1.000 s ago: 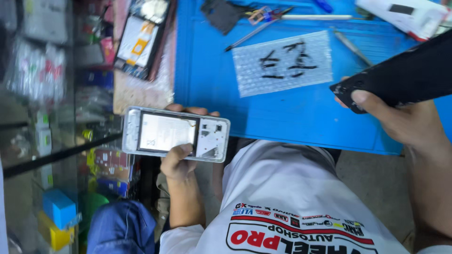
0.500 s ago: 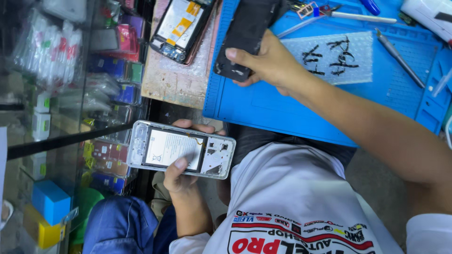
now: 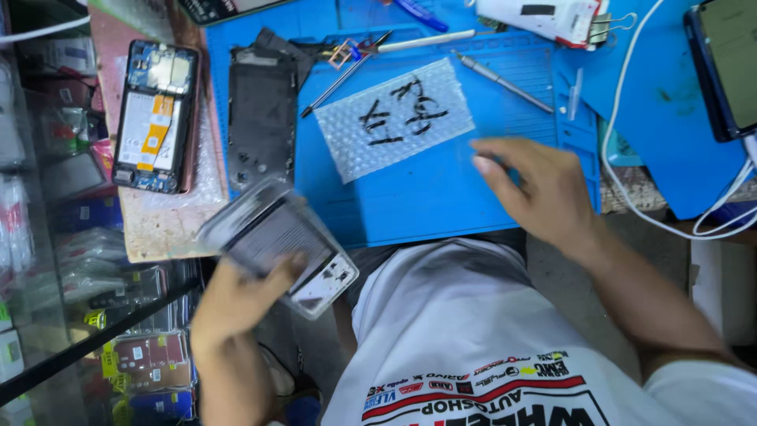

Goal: The person disassembles a mobile phone using a prying tool and a screwdriver, removing the back panel to access internal components.

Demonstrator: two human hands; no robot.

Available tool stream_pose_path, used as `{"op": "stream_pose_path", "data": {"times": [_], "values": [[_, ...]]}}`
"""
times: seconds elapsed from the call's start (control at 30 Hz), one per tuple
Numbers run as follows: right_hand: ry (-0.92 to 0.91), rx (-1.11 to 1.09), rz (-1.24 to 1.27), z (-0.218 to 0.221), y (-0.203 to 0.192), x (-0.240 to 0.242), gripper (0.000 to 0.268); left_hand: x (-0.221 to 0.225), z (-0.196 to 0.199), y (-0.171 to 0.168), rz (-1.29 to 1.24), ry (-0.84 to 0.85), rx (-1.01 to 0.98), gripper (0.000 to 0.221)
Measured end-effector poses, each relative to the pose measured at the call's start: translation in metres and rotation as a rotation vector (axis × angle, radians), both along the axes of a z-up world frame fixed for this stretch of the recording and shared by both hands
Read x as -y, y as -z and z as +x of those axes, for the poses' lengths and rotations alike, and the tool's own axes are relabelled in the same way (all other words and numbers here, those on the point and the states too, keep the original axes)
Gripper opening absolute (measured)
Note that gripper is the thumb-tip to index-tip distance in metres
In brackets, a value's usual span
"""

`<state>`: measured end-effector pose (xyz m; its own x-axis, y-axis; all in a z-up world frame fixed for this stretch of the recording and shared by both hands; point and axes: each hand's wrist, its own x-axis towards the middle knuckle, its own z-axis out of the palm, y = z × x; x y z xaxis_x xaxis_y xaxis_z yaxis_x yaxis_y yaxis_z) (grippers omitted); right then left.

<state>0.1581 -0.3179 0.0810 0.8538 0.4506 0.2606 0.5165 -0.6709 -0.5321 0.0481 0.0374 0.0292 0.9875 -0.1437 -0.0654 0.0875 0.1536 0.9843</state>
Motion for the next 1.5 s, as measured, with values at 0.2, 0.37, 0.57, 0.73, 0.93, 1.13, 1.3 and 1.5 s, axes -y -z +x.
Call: {"op": "stream_pose_path", "data": {"times": [0.2,0.37,0.57,0.73,0.93,1.13,1.3,1.5], "values": [[0.052,0.198,0.062,-0.047,0.017,0.061,0.014,0.055,0.148,-0.035,0.837,0.476,-0.022,0.056],[0.086,0.212,-0.047,-0.017,-0.029,0.102,0.02,0.096,0.2,-0.047,0.988,0.491,0.317,0.076],[-0.062,0.403,-0.369,0.117,-0.032,0.081,0.047,0.114,0.159,-0.039,1.283,0.19,0.639,0.111],[-0.142,0.584,-0.579,0.164,-0.009,0.062,0.059,0.114,0.147,-0.04,1.252,0.07,0.623,0.107],[-0.13,0.504,-0.423,0.151,-0.037,0.086,0.05,0.131,0.128,-0.033,1.171,0.041,0.624,0.096],[-0.13,0.277,-0.718,0.158,-0.082,0.076,0.054,0.169,0.111,-0.037,1.11,0.055,0.654,0.094],[0.031,-0.051,-0.926,0.142,-0.11,0.116,0.063,0.165,0.11,-0.025,1.046,0.026,0.686,0.096],[-0.134,0.436,-0.544,0.205,-0.073,0.055,0.053,0.157,0.113,-0.027,0.97,0.086,0.598,0.105]]}}
